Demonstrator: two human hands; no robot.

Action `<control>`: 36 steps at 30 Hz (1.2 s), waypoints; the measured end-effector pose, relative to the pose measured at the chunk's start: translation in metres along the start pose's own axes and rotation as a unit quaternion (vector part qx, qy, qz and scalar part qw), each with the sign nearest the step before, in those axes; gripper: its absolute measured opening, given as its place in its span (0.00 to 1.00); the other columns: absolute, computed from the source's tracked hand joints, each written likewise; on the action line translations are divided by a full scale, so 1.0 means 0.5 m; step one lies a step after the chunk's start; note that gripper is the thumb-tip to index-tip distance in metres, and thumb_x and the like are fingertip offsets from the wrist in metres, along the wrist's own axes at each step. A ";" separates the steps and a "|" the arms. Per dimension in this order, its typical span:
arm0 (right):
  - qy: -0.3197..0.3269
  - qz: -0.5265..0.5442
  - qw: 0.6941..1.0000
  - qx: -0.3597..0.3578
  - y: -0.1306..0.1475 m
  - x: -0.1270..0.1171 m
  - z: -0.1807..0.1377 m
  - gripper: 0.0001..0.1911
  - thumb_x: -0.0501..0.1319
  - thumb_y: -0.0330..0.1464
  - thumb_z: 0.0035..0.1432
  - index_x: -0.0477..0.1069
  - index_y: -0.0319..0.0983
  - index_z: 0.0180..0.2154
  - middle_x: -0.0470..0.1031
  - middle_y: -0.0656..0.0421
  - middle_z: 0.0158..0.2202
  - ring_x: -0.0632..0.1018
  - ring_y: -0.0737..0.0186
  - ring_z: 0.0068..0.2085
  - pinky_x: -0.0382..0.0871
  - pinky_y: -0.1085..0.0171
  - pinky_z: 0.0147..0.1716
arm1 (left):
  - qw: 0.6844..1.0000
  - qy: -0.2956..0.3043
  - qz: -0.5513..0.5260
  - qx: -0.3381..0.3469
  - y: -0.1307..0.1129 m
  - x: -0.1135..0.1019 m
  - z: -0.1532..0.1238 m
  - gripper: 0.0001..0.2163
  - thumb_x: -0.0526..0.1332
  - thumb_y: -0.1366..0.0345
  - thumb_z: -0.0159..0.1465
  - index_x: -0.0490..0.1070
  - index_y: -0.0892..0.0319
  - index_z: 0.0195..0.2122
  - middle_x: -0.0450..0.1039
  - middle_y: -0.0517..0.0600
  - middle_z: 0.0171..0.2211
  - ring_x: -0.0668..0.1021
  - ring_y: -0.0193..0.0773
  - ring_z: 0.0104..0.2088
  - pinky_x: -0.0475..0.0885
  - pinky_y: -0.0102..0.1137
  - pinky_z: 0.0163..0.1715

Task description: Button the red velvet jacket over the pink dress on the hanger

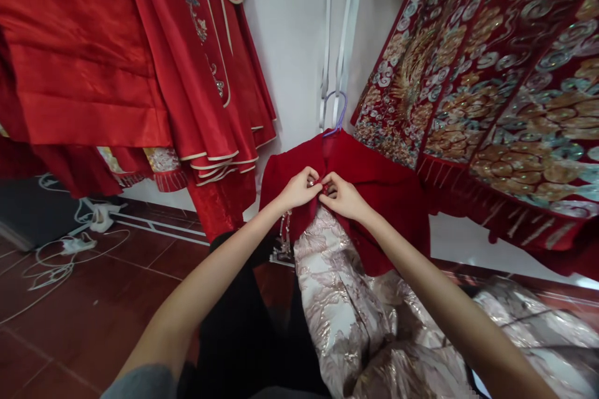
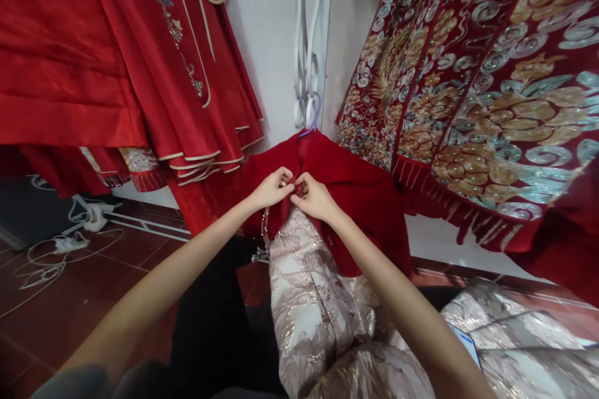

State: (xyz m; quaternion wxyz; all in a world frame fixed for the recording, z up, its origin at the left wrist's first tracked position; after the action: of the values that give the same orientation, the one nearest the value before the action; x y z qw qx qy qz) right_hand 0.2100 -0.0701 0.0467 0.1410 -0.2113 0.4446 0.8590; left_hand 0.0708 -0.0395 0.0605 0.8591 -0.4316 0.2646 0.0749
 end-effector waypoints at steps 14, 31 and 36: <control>-0.048 0.080 0.995 -0.033 0.019 -0.041 -0.041 0.10 0.61 0.38 0.55 0.73 0.42 0.39 0.79 0.57 0.40 0.80 0.56 0.41 0.77 0.56 0.40 | 0.982 -0.153 -0.094 -0.050 0.015 0.020 -0.052 0.11 0.63 0.76 0.50 0.65 0.59 0.33 0.72 0.49 0.31 0.76 0.32 0.33 0.73 0.30 0.37; -0.067 -0.050 0.993 -0.077 0.030 -0.042 -0.012 0.11 0.58 0.31 0.58 0.76 0.42 0.42 0.79 0.60 0.40 0.80 0.61 0.38 0.75 0.61 0.42 | 0.990 -0.109 -0.055 -0.074 -0.011 0.005 -0.035 0.06 0.62 0.75 0.52 0.73 0.62 0.31 0.77 0.51 0.33 0.79 0.34 0.34 0.73 0.29 0.38; -0.076 -0.058 0.992 -0.081 0.033 -0.046 -0.010 0.11 0.59 0.30 0.57 0.76 0.42 0.41 0.80 0.60 0.39 0.80 0.61 0.37 0.76 0.62 0.39 | 0.995 -0.081 0.009 -0.052 -0.038 -0.006 -0.031 0.05 0.63 0.69 0.53 0.74 0.62 0.31 0.78 0.50 0.30 0.79 0.34 0.32 0.74 0.28 0.35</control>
State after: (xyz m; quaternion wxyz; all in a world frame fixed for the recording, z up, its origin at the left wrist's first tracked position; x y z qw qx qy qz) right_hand 0.2242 -0.0848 0.0670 0.2069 -0.1814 0.3481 0.8962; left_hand 0.0688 -0.0632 0.0680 0.8535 -0.4657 0.1935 0.1313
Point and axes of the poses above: each hand's wrist, its own z-axis towards the middle knuckle, its own x-axis out of the palm, y = z × x, the point moved 4 cm from there along z, towards the middle knuckle
